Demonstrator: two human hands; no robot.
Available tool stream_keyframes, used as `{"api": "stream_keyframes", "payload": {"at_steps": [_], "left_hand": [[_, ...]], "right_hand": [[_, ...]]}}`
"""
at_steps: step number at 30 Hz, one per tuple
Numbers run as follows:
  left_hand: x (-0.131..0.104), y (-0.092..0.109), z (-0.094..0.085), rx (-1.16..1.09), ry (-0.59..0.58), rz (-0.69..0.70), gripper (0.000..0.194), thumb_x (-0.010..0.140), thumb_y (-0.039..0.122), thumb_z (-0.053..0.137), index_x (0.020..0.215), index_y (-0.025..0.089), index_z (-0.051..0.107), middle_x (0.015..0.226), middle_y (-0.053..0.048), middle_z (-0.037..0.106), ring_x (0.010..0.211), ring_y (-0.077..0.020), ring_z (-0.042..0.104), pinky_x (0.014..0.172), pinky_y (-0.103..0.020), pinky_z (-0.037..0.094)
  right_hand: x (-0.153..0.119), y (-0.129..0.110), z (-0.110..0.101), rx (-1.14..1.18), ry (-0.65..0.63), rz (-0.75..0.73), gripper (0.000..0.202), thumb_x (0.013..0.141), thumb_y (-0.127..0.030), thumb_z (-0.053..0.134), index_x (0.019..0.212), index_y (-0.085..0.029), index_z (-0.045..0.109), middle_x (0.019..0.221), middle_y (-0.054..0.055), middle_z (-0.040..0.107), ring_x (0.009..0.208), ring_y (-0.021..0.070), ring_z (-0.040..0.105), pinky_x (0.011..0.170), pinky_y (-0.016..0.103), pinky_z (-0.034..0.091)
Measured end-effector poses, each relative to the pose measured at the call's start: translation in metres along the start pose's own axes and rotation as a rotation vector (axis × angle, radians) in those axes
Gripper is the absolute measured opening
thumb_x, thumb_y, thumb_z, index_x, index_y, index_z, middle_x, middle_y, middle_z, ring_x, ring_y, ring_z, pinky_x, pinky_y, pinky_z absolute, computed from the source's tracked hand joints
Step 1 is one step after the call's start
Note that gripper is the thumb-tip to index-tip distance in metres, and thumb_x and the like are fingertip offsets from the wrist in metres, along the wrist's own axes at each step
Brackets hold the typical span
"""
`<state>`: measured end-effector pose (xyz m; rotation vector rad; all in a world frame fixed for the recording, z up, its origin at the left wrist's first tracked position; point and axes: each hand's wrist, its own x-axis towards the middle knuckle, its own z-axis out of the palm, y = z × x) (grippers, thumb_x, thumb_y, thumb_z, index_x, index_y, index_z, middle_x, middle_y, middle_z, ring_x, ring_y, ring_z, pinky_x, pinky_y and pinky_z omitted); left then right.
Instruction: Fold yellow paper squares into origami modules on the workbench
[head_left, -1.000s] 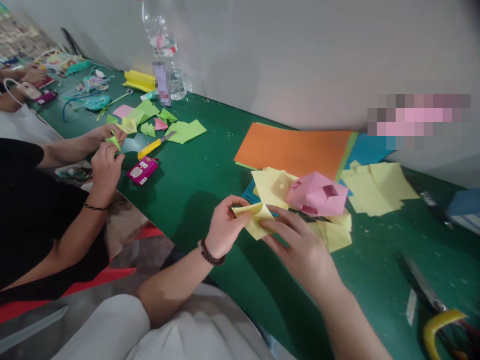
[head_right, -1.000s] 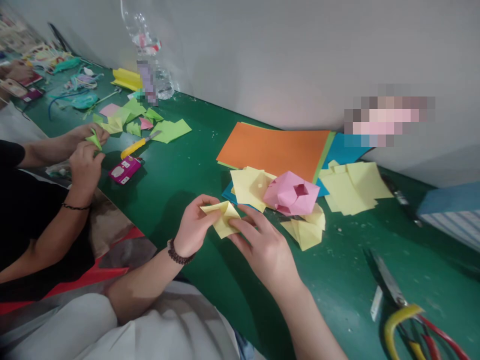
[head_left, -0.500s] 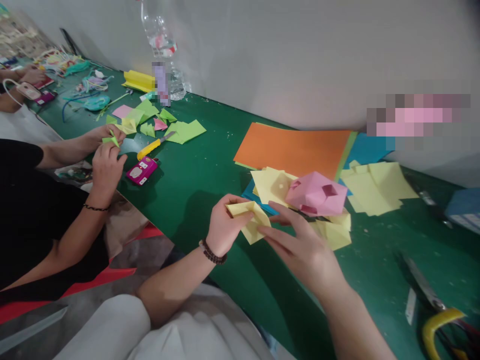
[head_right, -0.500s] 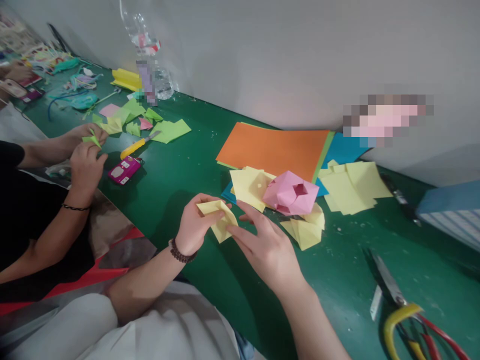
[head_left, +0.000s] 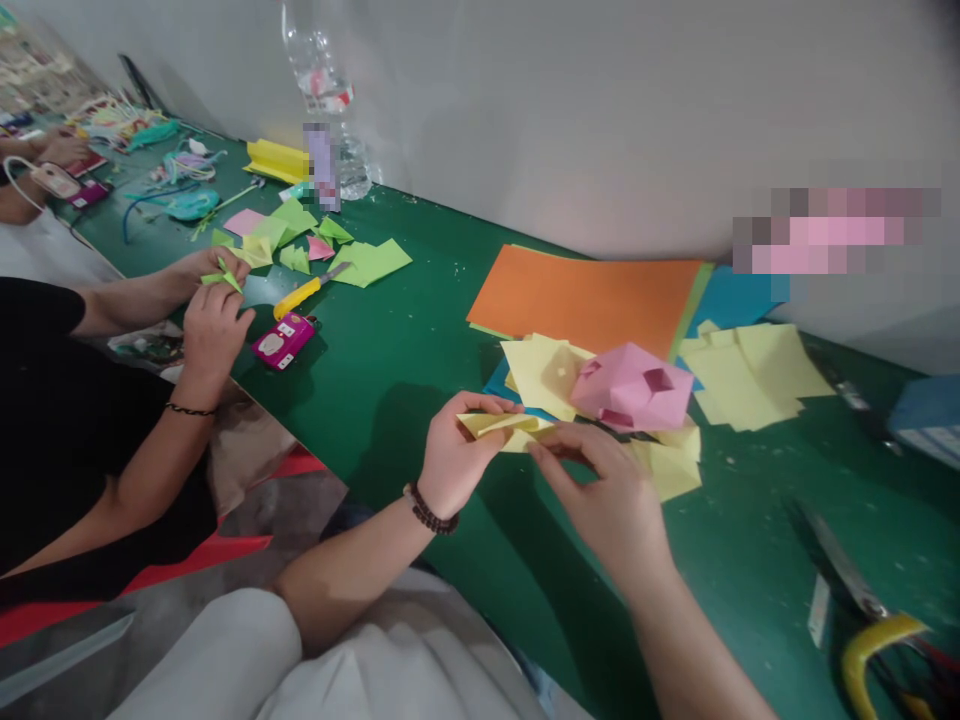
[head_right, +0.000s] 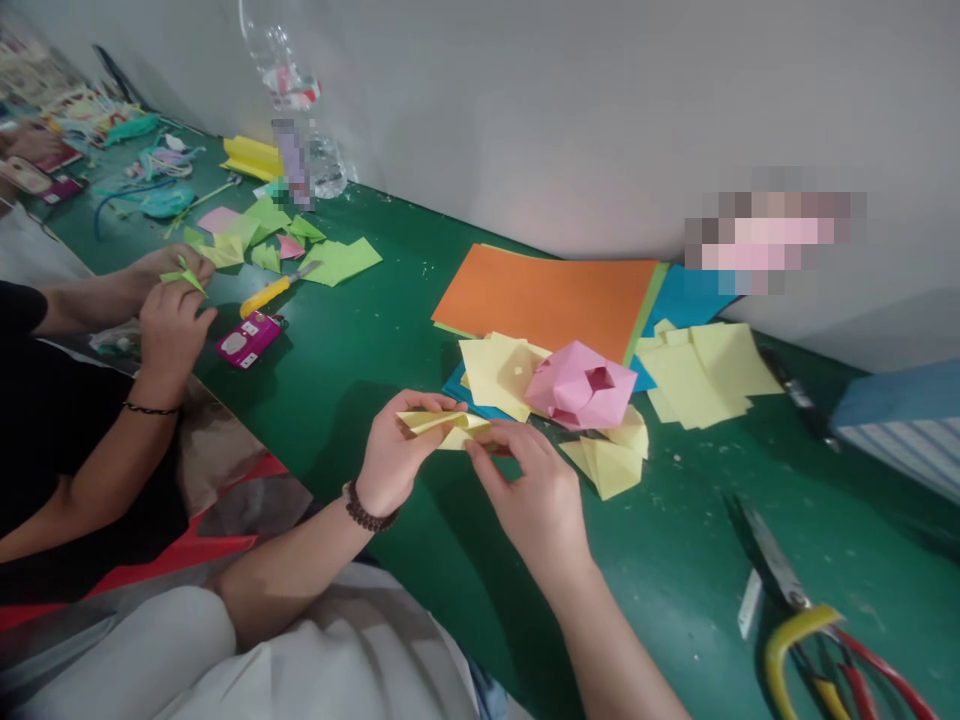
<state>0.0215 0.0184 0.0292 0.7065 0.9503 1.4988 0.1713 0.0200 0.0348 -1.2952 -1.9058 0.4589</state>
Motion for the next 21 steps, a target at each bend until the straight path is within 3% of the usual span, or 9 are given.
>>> {"api": "stream_keyframes", "payload": {"at_steps": [5,9,18,21], "left_hand": [[-0.0046,0.0000,0.0004,0.077,-0.029,-0.035,0.026,0.071,0.028,0.077,0.085,0.015,0.060,0.095,-0.007,0.068,0.091,-0.0194,0.066,0.082,-0.032,0.053],[-0.0072,-0.0006,-0.0003,0.172,-0.091,-0.059,0.039,0.061,0.021,0.082,0.093,0.016,0.060,0.098,-0.007,0.067,0.089,-0.0189,0.065,0.080,-0.031,0.053],[-0.0050,-0.0039,-0.0044,0.374,-0.046,0.013,0.039,0.065,0.004,0.067,0.100,0.018,0.056,0.099,-0.005,0.067,0.091,-0.0175,0.066,0.078,-0.028,0.055],[-0.0042,-0.0036,-0.0067,0.408,-0.053,0.018,0.043,0.066,0.004,0.067,0.105,0.018,0.055,0.097,-0.005,0.068,0.092,-0.0179,0.066,0.078,-0.028,0.055]], "right_hand": [[-0.0025,-0.0026,0.0000,0.001,0.028,0.197,0.017,0.081,-0.039,0.059,0.082,-0.023,0.054,0.074,0.001,0.066,0.061,0.0150,0.065,0.058,0.027,0.053],[-0.0027,-0.0030,-0.0013,-0.021,0.025,0.278,0.021,0.077,-0.041,0.061,0.083,-0.023,0.052,0.073,0.001,0.065,0.061,0.0163,0.065,0.054,0.027,0.051],[-0.0027,-0.0005,-0.0016,0.144,-0.114,0.389,0.040,0.075,-0.049,0.064,0.102,-0.023,0.048,0.079,0.003,0.065,0.068,0.0187,0.066,0.060,0.031,0.055],[-0.0003,-0.0007,-0.0039,0.138,-0.172,0.393,0.035,0.080,-0.051,0.057,0.099,-0.023,0.051,0.073,0.002,0.065,0.065,0.0177,0.066,0.058,0.028,0.053]]}}
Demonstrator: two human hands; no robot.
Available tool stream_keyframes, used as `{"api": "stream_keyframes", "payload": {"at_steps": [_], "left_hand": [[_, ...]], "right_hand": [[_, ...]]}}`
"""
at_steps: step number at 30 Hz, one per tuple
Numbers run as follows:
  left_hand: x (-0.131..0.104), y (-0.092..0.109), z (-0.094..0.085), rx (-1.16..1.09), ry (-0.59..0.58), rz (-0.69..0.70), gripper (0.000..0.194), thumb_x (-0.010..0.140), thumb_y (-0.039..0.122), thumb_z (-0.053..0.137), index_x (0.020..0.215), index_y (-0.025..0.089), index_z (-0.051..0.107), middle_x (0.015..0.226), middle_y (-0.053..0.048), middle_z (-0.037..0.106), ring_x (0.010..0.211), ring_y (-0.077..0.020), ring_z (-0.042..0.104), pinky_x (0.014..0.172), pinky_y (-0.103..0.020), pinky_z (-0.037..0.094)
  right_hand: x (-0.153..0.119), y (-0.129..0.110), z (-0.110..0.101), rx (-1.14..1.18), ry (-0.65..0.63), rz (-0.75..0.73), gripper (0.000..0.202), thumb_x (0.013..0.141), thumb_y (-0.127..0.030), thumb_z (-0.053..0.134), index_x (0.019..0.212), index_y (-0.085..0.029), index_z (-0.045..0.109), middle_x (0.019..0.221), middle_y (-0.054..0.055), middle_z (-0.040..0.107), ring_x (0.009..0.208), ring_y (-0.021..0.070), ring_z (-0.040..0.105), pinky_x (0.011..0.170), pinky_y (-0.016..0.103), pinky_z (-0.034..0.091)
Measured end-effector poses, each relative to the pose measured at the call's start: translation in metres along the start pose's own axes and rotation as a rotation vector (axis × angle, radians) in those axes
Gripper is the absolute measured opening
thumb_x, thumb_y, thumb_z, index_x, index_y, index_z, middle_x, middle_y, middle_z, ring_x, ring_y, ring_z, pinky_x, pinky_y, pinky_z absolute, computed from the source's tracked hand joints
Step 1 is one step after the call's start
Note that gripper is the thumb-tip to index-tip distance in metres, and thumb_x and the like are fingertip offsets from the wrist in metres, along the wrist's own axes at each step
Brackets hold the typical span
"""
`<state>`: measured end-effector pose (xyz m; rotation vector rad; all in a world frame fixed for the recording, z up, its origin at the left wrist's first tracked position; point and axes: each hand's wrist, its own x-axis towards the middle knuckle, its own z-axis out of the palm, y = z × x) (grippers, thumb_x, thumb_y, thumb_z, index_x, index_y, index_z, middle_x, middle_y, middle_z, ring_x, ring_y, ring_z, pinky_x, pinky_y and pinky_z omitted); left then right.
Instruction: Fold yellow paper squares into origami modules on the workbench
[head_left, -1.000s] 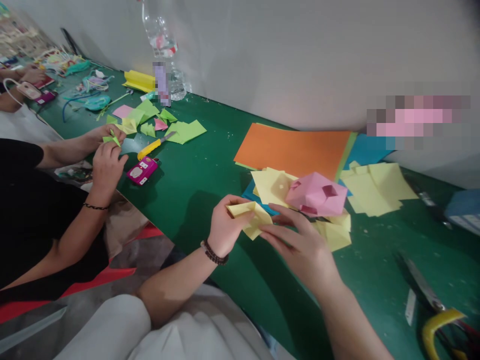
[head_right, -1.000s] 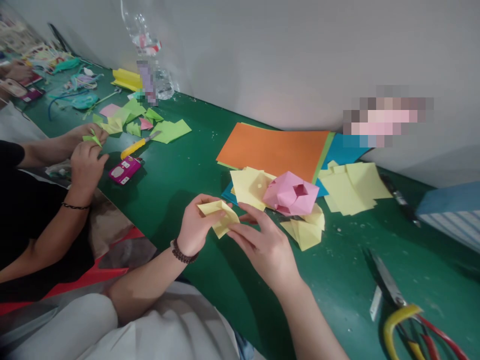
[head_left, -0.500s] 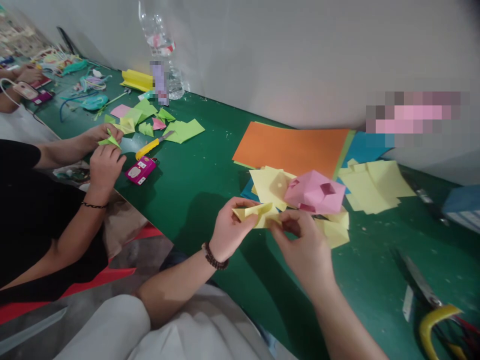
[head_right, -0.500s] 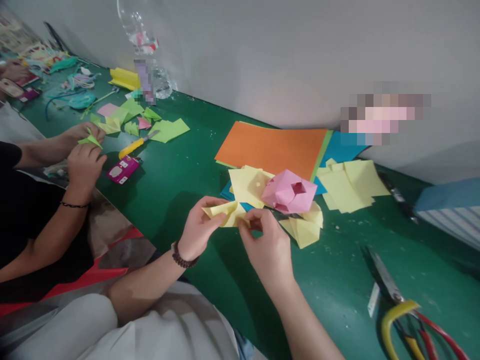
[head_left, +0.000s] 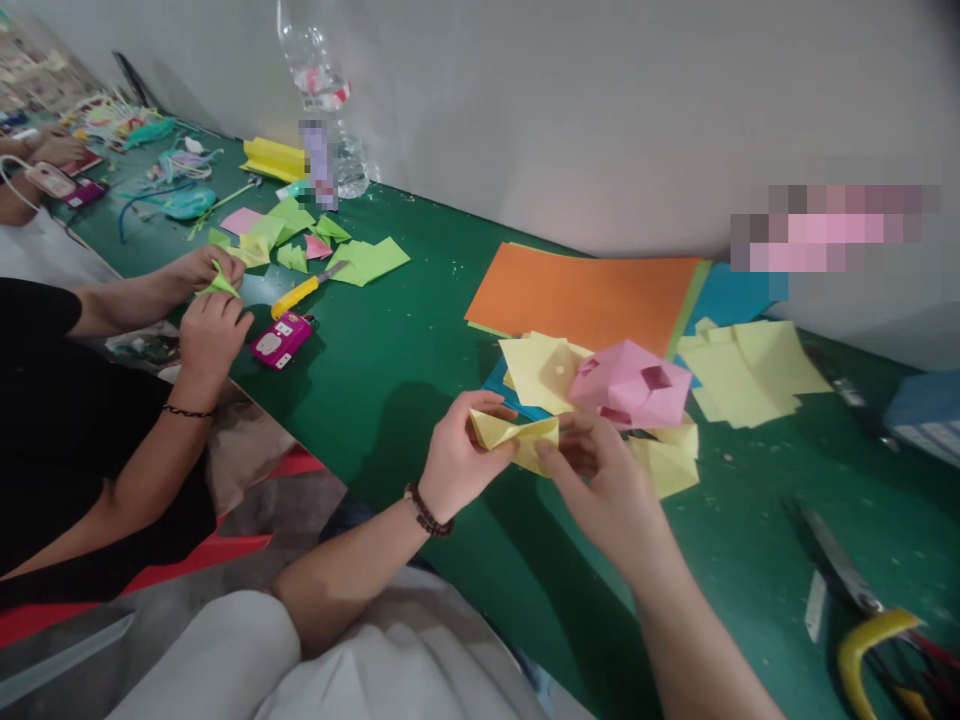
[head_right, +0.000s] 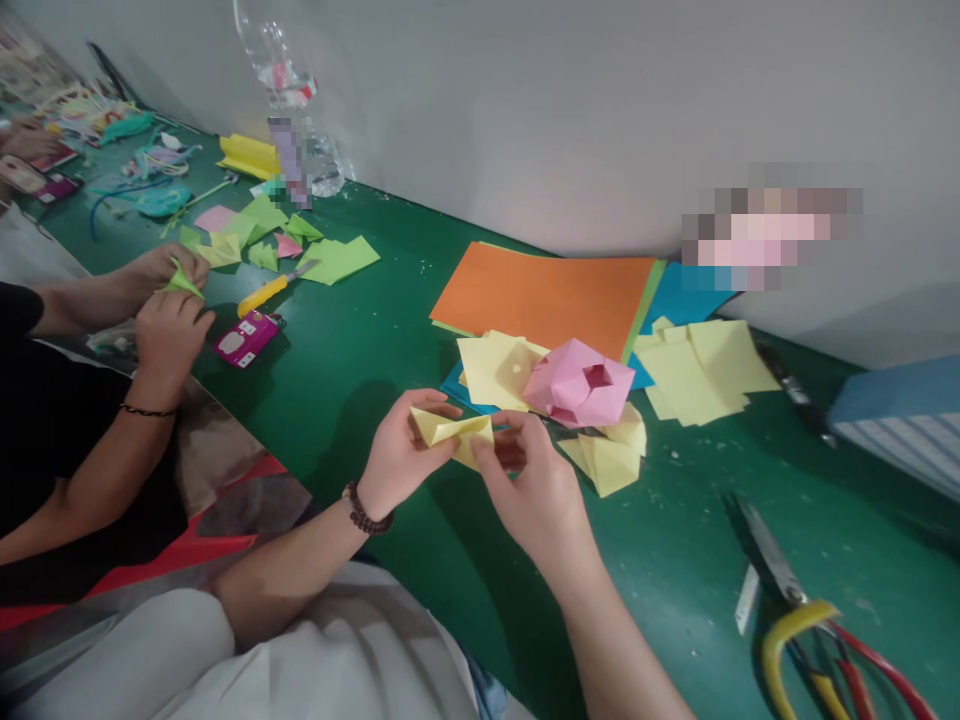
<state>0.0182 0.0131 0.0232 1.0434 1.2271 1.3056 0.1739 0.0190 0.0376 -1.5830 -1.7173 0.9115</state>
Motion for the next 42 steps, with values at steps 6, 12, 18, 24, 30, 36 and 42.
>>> {"api": "stream_keyframes", "payload": {"at_steps": [6,12,18,24,30,36,42], "left_hand": [[0.001,-0.006,-0.004,0.085,0.006,0.017,0.061,0.065,0.007,0.072,0.120,0.021,0.051,0.109,-0.006,0.066,0.082,-0.0149,0.065,0.069,-0.025,0.055],[0.003,-0.010,-0.007,0.099,-0.020,0.009,0.072,0.066,0.008,0.073,0.130,0.022,0.045,0.114,-0.007,0.062,0.081,-0.0142,0.066,0.071,-0.026,0.056],[0.003,-0.007,-0.013,0.243,-0.193,-0.005,0.071,0.067,0.005,0.068,0.132,0.022,0.045,0.108,-0.005,0.066,0.079,-0.0143,0.064,0.071,-0.026,0.055],[-0.003,-0.002,-0.013,0.284,-0.343,0.051,0.077,0.075,0.010,0.062,0.144,0.028,0.032,0.124,-0.008,0.060,0.083,-0.0146,0.065,0.069,-0.024,0.055],[-0.005,-0.008,-0.008,0.070,-0.217,0.037,0.073,0.076,0.014,0.066,0.142,0.022,0.034,0.113,-0.009,0.059,0.086,-0.0146,0.066,0.075,-0.026,0.057],[-0.004,-0.006,-0.008,0.092,-0.165,-0.028,0.053,0.072,0.015,0.070,0.123,0.018,0.055,0.091,-0.003,0.064,0.075,-0.0140,0.067,0.068,-0.023,0.057],[-0.005,0.000,-0.005,0.141,-0.179,-0.064,0.055,0.070,0.010,0.067,0.122,0.021,0.055,0.095,-0.002,0.065,0.066,-0.0106,0.066,0.058,-0.019,0.055]], "right_hand": [[-0.002,-0.001,0.002,-0.252,0.082,-0.034,0.027,0.081,-0.045,0.053,0.094,-0.022,0.056,0.060,-0.001,0.064,0.052,0.0166,0.062,0.050,0.026,0.044],[-0.004,-0.005,0.002,-0.271,0.017,-0.075,0.034,0.082,-0.040,0.053,0.109,-0.021,0.060,0.055,-0.005,0.059,0.047,0.0140,0.058,0.048,0.024,0.044],[0.003,-0.005,-0.007,-0.123,-0.064,-0.108,0.031,0.079,-0.045,0.058,0.099,-0.022,0.066,0.084,0.004,0.069,0.065,0.0157,0.064,0.058,0.027,0.052],[0.001,-0.008,-0.008,-0.256,-0.051,-0.110,0.029,0.083,-0.043,0.053,0.063,-0.023,0.055,0.049,-0.004,0.044,0.042,0.0102,0.041,0.043,0.024,0.036],[-0.001,-0.006,-0.004,-0.271,-0.023,-0.096,0.024,0.081,-0.044,0.054,0.075,-0.023,0.063,0.051,-0.004,0.052,0.044,0.0116,0.047,0.046,0.024,0.038],[0.000,-0.004,-0.002,-0.180,-0.024,-0.037,0.031,0.080,-0.052,0.055,0.081,-0.021,0.062,0.051,-0.004,0.049,0.045,0.0118,0.047,0.046,0.024,0.039],[0.000,-0.002,-0.002,-0.154,-0.025,-0.022,0.034,0.080,-0.055,0.055,0.080,-0.021,0.061,0.048,-0.005,0.045,0.042,0.0110,0.042,0.043,0.024,0.036]]}}
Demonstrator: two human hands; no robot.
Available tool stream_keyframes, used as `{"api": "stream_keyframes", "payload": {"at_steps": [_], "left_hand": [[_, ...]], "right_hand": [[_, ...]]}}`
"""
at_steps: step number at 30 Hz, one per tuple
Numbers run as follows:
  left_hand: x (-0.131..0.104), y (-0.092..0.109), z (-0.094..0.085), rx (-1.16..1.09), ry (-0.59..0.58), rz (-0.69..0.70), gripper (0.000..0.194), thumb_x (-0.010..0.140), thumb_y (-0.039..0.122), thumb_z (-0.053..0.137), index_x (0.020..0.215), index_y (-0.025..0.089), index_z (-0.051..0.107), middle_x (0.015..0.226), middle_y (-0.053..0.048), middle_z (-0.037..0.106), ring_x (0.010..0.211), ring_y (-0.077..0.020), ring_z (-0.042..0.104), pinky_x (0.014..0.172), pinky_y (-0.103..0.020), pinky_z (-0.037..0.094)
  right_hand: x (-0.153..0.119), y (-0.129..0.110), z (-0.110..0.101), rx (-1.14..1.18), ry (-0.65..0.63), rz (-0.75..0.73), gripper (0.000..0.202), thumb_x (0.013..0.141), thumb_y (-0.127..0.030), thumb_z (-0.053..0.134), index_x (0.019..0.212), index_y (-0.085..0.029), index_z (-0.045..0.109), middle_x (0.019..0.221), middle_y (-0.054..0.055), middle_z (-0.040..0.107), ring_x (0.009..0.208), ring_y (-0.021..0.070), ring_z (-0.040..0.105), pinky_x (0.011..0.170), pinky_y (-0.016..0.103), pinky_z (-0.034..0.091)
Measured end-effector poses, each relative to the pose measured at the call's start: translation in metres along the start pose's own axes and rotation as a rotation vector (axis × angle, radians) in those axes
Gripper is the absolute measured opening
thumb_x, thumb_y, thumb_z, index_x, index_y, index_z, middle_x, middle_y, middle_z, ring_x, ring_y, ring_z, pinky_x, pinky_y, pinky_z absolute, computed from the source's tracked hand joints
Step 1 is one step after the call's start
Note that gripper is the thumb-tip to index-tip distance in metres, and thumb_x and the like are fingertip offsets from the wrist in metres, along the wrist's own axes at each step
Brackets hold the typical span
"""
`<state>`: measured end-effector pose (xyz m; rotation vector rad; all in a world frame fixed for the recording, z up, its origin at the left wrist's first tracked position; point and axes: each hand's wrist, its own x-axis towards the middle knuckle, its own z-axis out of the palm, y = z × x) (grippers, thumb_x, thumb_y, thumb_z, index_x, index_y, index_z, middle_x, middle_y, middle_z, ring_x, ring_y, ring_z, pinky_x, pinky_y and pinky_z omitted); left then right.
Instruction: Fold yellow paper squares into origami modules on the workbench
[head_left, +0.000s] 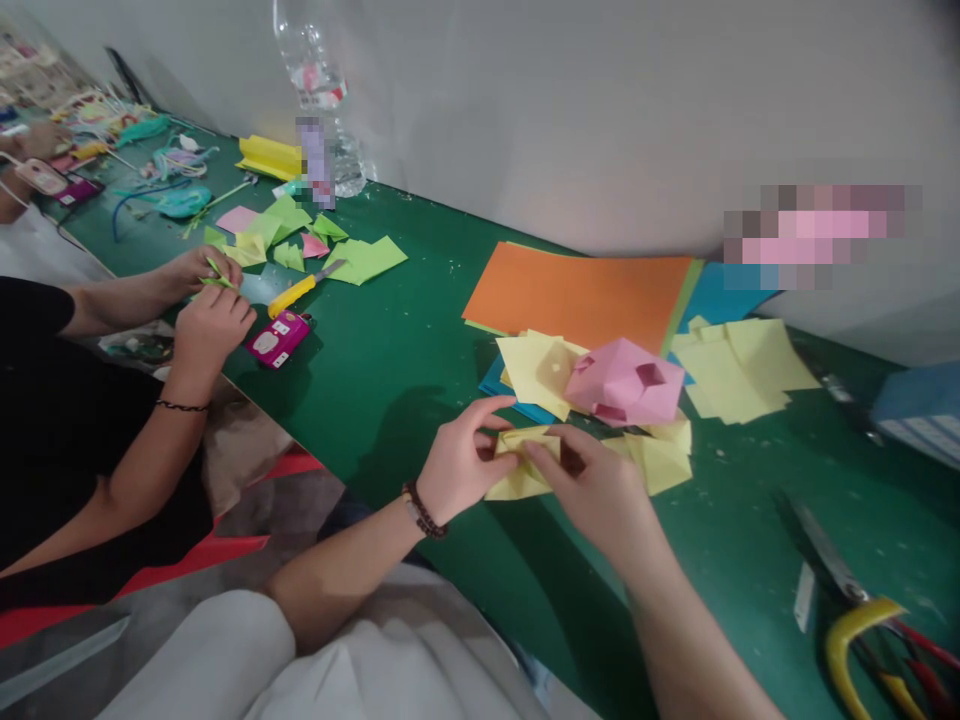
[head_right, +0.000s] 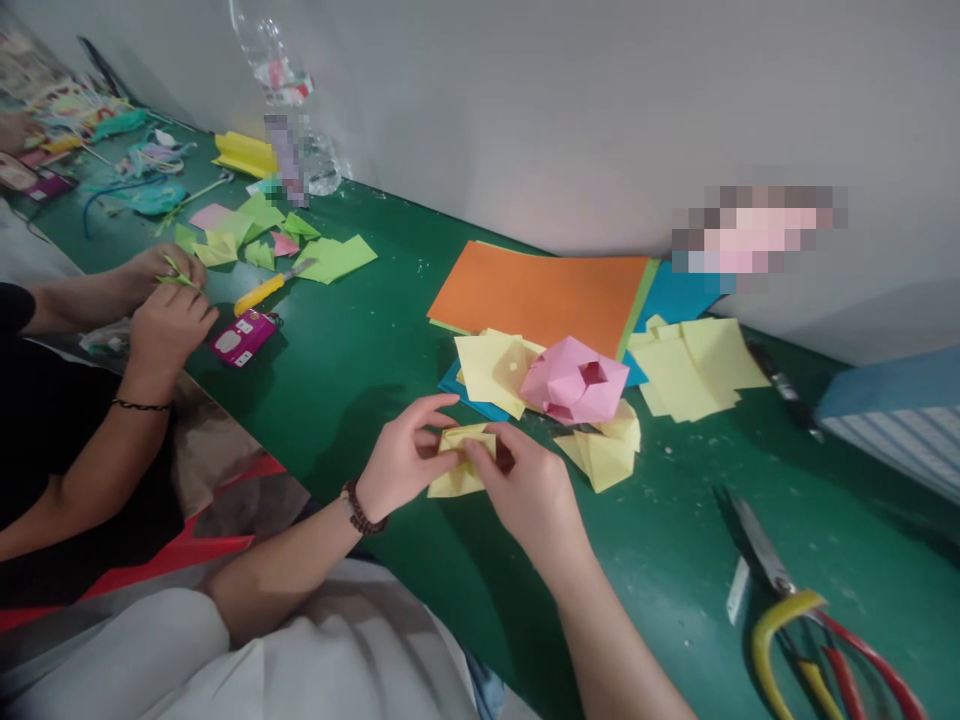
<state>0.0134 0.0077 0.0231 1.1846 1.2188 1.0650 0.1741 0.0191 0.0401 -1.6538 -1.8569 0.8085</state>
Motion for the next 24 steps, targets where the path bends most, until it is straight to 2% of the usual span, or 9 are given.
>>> {"api": "stream_keyframes", "payload": {"at_steps": [2,4,8,10,13,15,18,24], "left_hand": [[-0.001,0.000,0.002,0.055,-0.005,0.017,0.055,0.070,0.012,0.067,0.123,0.022,0.055,0.098,-0.003,0.065,0.063,-0.0091,0.064,0.056,-0.018,0.054],[-0.002,-0.001,0.004,0.086,0.001,0.044,0.051,0.071,0.015,0.069,0.120,0.021,0.057,0.097,-0.003,0.066,0.069,-0.0110,0.065,0.062,-0.020,0.055],[-0.006,-0.007,0.006,-0.070,-0.015,-0.011,0.050,0.073,0.028,0.074,0.119,0.018,0.058,0.099,-0.007,0.069,0.090,-0.0190,0.068,0.077,-0.029,0.057],[-0.008,-0.010,0.005,-0.146,-0.024,-0.063,0.044,0.079,0.034,0.069,0.117,0.016,0.060,0.102,-0.009,0.070,0.093,-0.0201,0.068,0.078,-0.029,0.056],[-0.010,-0.013,0.003,-0.143,-0.023,-0.092,0.036,0.089,0.041,0.055,0.113,0.015,0.064,0.105,-0.010,0.070,0.095,-0.0196,0.067,0.078,-0.028,0.055],[-0.009,-0.014,0.002,-0.089,-0.031,-0.108,0.037,0.092,0.042,0.048,0.109,0.015,0.067,0.104,-0.009,0.071,0.092,-0.0186,0.066,0.076,-0.027,0.053],[-0.009,-0.012,0.003,0.038,-0.015,-0.108,0.033,0.091,0.039,0.049,0.098,0.015,0.070,0.092,-0.006,0.072,0.079,-0.0165,0.064,0.068,-0.025,0.050],[-0.011,-0.007,0.003,0.247,0.029,-0.006,0.027,0.089,0.034,0.050,0.083,0.015,0.069,0.064,-0.001,0.063,0.054,-0.0114,0.052,0.050,-0.021,0.037]], "right_hand": [[0.000,0.000,0.000,-0.043,-0.001,-0.018,0.035,0.081,-0.054,0.054,0.068,-0.022,0.057,0.046,-0.006,0.041,0.040,0.0100,0.040,0.043,0.024,0.033],[0.001,0.000,0.000,-0.053,0.003,-0.029,0.035,0.081,-0.054,0.053,0.067,-0.022,0.056,0.046,-0.006,0.041,0.041,0.0102,0.041,0.043,0.024,0.033],[0.003,0.001,-0.002,-0.045,0.028,-0.010,0.037,0.080,-0.056,0.052,0.070,-0.021,0.058,0.046,-0.006,0.040,0.042,0.0110,0.041,0.043,0.024,0.033],[0.004,0.003,-0.003,-0.047,0.028,0.002,0.039,0.080,-0.058,0.052,0.067,-0.021,0.056,0.046,-0.006,0.039,0.042,0.0109,0.039,0.043,0.024,0.032],[0.005,0.005,-0.003,-0.030,0.012,0.026,0.040,0.080,-0.058,0.053,0.066,-0.021,0.055,0.046,-0.006,0.039,0.043,0.0107,0.039,0.044,0.024,0.031],[0.005,0.005,-0.002,-0.018,0.011,0.041,0.039,0.079,-0.057,0.054,0.068,-0.021,0.057,0.046,-0.006,0.039,0.043,0.0106,0.039,0.044,0.025,0.031],[0.004,0.005,-0.002,-0.019,0.016,0.045,0.037,0.079,-0.055,0.055,0.073,-0.020,0.061,0.046,-0.006,0.040,0.043,0.0109,0.039,0.044,0.025,0.031],[0.000,0.003,-0.001,-0.076,0.044,0.010,0.033,0.079,-0.052,0.055,0.077,-0.021,0.063,0.047,-0.005,0.046,0.042,0.0116,0.043,0.045,0.025,0.035]]}}
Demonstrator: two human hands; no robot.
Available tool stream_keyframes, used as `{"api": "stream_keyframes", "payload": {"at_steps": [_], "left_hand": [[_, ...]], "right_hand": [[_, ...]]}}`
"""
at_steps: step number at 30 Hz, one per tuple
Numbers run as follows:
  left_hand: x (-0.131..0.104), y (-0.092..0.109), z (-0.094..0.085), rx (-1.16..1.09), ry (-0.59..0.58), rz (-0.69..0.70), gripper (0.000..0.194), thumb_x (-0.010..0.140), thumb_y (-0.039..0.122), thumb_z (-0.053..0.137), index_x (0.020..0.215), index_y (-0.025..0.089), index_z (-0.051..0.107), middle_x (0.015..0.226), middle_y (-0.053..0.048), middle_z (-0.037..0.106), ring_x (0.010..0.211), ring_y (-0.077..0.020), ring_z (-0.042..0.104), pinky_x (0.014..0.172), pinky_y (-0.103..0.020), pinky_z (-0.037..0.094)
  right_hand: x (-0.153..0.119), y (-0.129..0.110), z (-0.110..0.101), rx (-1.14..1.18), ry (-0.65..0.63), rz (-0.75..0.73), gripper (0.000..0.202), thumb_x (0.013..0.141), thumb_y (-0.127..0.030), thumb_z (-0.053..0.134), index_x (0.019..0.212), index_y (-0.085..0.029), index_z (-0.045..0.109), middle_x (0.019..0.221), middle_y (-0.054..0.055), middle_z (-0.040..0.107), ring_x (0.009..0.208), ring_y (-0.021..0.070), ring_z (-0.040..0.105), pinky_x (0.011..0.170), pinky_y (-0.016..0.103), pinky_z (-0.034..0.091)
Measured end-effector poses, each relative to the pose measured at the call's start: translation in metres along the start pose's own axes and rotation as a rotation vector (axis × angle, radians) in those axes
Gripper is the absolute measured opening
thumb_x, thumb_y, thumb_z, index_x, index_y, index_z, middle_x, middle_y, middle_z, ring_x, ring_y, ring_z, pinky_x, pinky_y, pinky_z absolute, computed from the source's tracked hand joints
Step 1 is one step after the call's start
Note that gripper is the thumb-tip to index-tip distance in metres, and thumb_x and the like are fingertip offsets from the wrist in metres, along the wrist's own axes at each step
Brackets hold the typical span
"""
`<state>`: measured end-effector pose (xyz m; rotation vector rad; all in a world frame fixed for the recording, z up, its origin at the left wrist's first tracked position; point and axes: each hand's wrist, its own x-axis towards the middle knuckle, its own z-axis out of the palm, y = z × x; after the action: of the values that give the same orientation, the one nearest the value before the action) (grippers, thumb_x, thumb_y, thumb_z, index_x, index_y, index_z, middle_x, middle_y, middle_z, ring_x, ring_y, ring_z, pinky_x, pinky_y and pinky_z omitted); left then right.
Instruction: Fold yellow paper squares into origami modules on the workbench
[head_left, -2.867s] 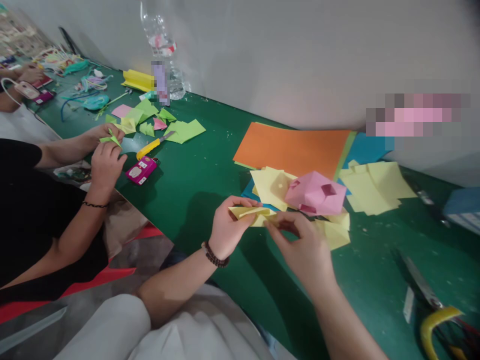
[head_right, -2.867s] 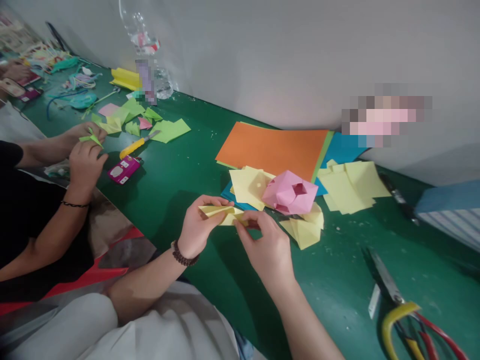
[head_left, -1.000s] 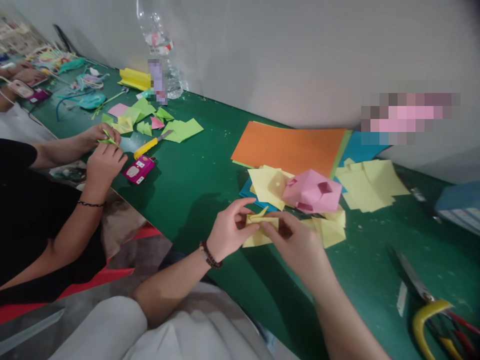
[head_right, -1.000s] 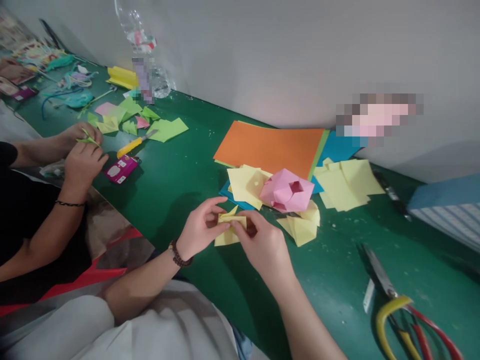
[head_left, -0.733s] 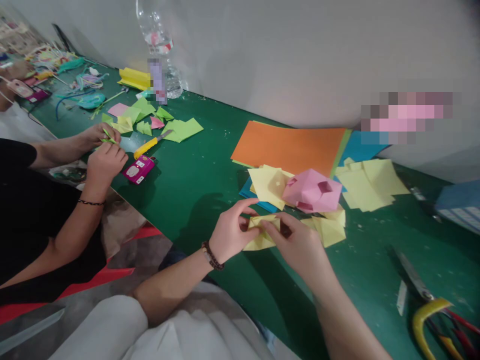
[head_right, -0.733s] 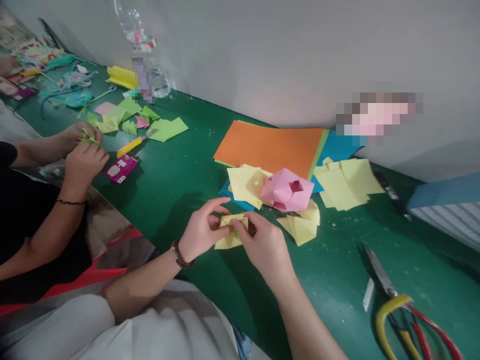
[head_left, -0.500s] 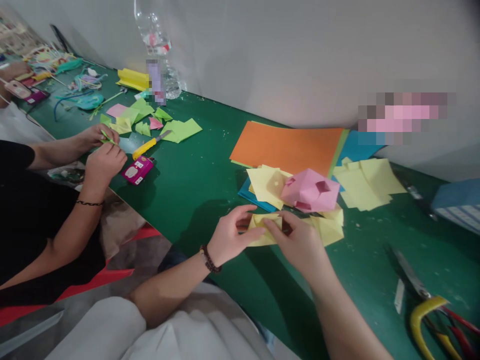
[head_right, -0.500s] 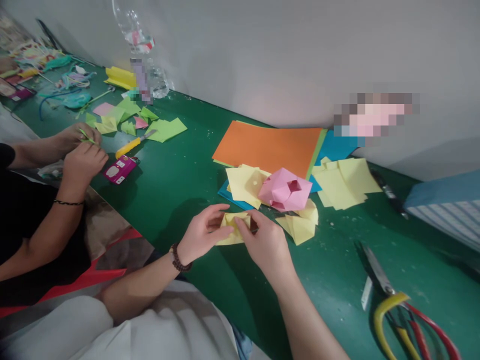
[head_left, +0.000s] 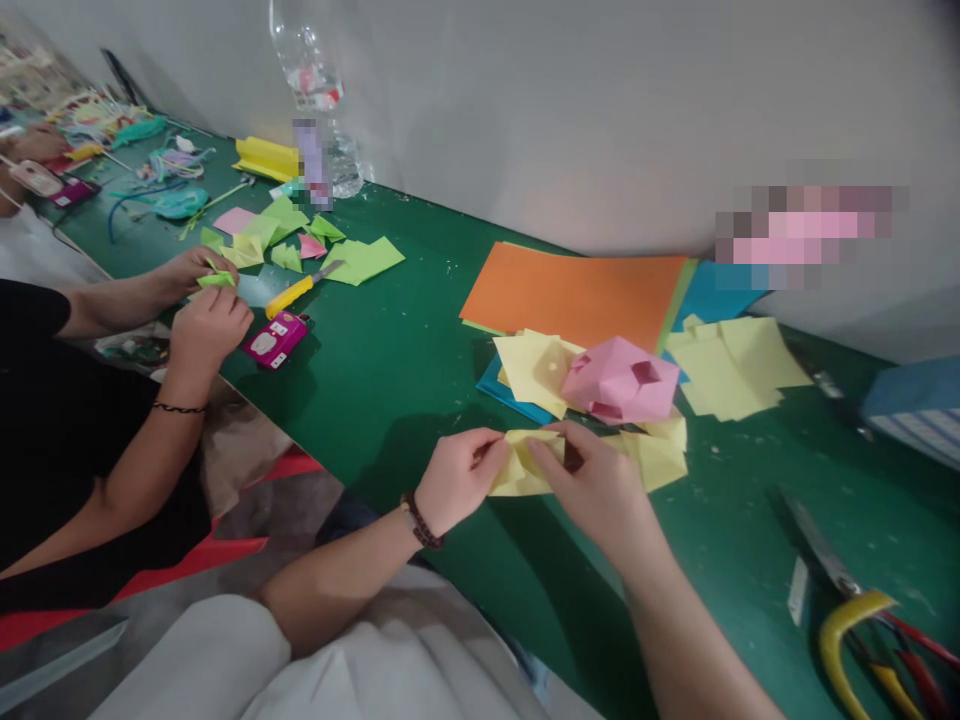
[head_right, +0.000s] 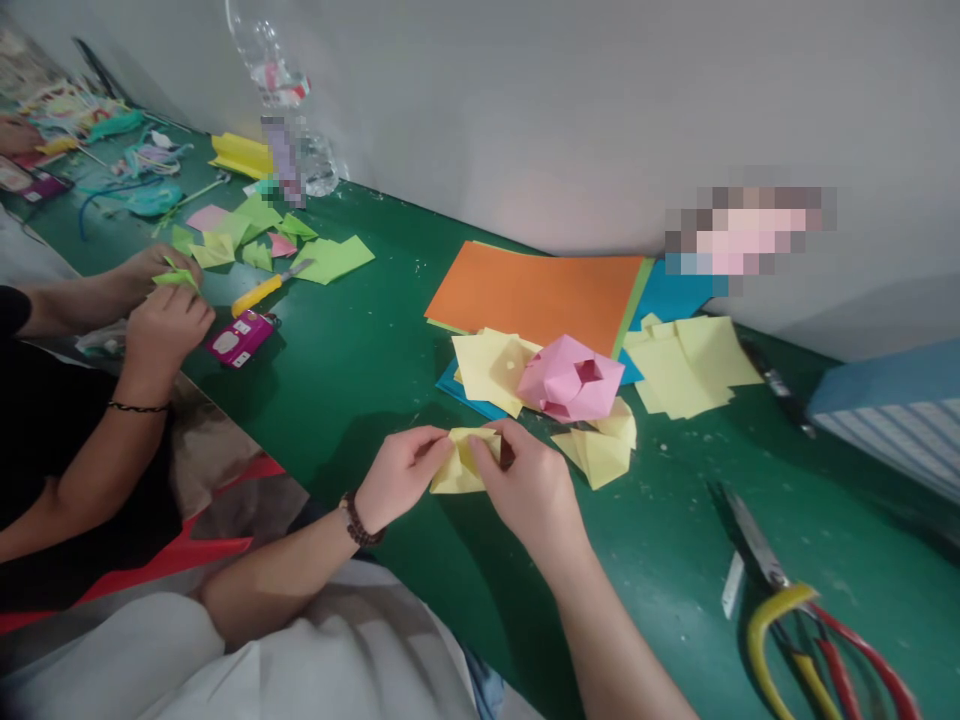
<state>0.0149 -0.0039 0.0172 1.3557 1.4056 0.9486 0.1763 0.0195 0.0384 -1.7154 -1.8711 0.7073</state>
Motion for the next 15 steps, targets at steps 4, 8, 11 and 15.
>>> {"api": "stream_keyframes", "payload": {"at_steps": [4,8,11,15], "left_hand": [[-0.0016,0.0038,-0.0014,0.059,0.020,0.055,0.022,0.088,0.029,0.051,0.077,0.016,0.066,0.063,-0.001,0.064,0.054,-0.0113,0.057,0.052,-0.021,0.040],[0.0002,0.0020,-0.0015,-0.050,-0.005,0.029,0.015,0.084,0.028,0.057,0.080,0.017,0.066,0.073,-0.003,0.071,0.065,-0.0144,0.066,0.059,-0.021,0.049],[0.0035,-0.0011,-0.0025,-0.161,-0.045,-0.021,0.015,0.082,0.029,0.060,0.086,0.015,0.066,0.083,-0.005,0.073,0.074,-0.0170,0.069,0.066,-0.024,0.054],[0.0068,-0.0001,-0.0049,-0.179,-0.072,-0.051,0.012,0.079,0.027,0.062,0.080,0.015,0.064,0.077,-0.004,0.071,0.070,-0.0164,0.068,0.062,-0.023,0.053]], "right_hand": [[-0.0025,-0.0039,-0.0017,-0.031,0.008,-0.040,0.030,0.080,-0.050,0.053,0.076,-0.022,0.062,0.048,-0.004,0.051,0.042,0.0125,0.047,0.045,0.025,0.037],[-0.0026,-0.0069,-0.0055,-0.035,-0.013,-0.050,0.028,0.081,-0.049,0.052,0.078,-0.022,0.062,0.049,-0.004,0.051,0.042,0.0124,0.048,0.045,0.024,0.038],[-0.0021,-0.0063,-0.0066,-0.038,-0.039,-0.076,0.030,0.082,-0.050,0.052,0.076,-0.022,0.061,0.046,-0.005,0.046,0.041,0.0117,0.046,0.043,0.023,0.036],[-0.0016,-0.0052,-0.0053,-0.032,-0.066,-0.093,0.032,0.083,-0.051,0.052,0.076,-0.022,0.061,0.047,-0.005,0.045,0.040,0.0108,0.044,0.042,0.023,0.036]]}}
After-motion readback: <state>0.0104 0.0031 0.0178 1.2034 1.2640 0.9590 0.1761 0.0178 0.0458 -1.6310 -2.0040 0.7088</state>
